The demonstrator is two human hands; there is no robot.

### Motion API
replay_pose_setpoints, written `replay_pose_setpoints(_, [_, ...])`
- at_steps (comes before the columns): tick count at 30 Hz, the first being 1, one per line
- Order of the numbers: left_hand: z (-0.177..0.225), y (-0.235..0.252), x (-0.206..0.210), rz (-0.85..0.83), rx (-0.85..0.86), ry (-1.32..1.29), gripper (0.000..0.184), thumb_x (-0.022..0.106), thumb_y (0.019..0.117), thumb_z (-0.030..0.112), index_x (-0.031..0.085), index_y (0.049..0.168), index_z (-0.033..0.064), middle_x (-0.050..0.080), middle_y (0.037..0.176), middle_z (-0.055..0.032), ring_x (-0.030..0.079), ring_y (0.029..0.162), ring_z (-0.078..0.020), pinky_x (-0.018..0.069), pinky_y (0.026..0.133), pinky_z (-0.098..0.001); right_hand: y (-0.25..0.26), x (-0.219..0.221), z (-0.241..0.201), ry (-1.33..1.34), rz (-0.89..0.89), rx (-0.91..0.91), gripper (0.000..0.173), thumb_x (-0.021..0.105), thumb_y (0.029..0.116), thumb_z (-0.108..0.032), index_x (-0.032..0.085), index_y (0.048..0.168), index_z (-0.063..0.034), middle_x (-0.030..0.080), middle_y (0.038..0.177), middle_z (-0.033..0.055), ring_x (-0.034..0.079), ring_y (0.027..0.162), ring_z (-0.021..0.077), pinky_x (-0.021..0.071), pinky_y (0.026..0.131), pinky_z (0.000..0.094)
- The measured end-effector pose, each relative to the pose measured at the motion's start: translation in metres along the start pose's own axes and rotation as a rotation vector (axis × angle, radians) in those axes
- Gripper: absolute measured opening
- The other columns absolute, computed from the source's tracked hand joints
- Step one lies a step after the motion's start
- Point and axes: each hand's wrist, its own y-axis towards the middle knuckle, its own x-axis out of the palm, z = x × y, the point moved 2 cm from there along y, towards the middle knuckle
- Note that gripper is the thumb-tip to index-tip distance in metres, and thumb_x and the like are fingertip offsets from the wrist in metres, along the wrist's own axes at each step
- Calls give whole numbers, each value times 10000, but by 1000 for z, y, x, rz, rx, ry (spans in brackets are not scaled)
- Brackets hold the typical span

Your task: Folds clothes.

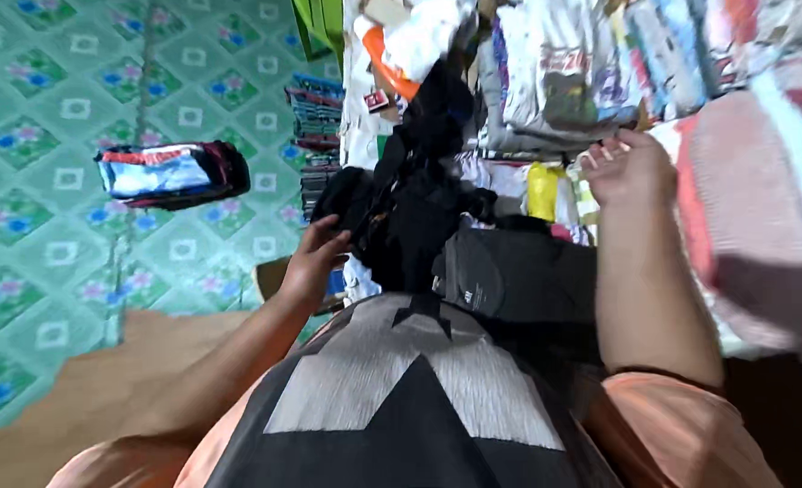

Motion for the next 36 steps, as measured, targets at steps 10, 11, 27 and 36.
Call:
replay_pose_setpoints(10, [13,-11,19,-339,432,495,431,619,1014,205,528,1396,30,631,1300,-118,653,1108,-174,556,966,-387,-132,-162,57,-950,-231,-350,352,640,986,-116,610,1301,38,661,1228,237,667,1098,262,552,958,447])
replay_pose_setpoints(11, [25,-17,35,-456,588,610,400,627,1006,195,572,1359,16,634,1285,-138,651,1111,-189,554,972,-403,-127,-186,71,-866,-107,-245,392,638,990,-169,582,1335,10,621,1300,222,644,1138,260,557,941,455])
replay_pose_setpoints(27, [12,-28,196,-1066,1262,1417,614,665,981,358,446,1555,344,225,1708,27,120,1569,-417,159,1176,-742,-128,-205,125,-603,-33,164,627,594,969,-552,542,1448,-151,539,1480,107,497,1375,246,426,1100,566])
replay_pose_setpoints(36, [2,-33,189,-1014,1299,1329,637,690,966,327,450,1557,320,273,1693,6,141,1566,-415,145,1170,-746,-129,-196,105,-587,-110,143,569,671,955,-310,489,1469,-148,599,1367,103,598,1224,201,516,1004,494])
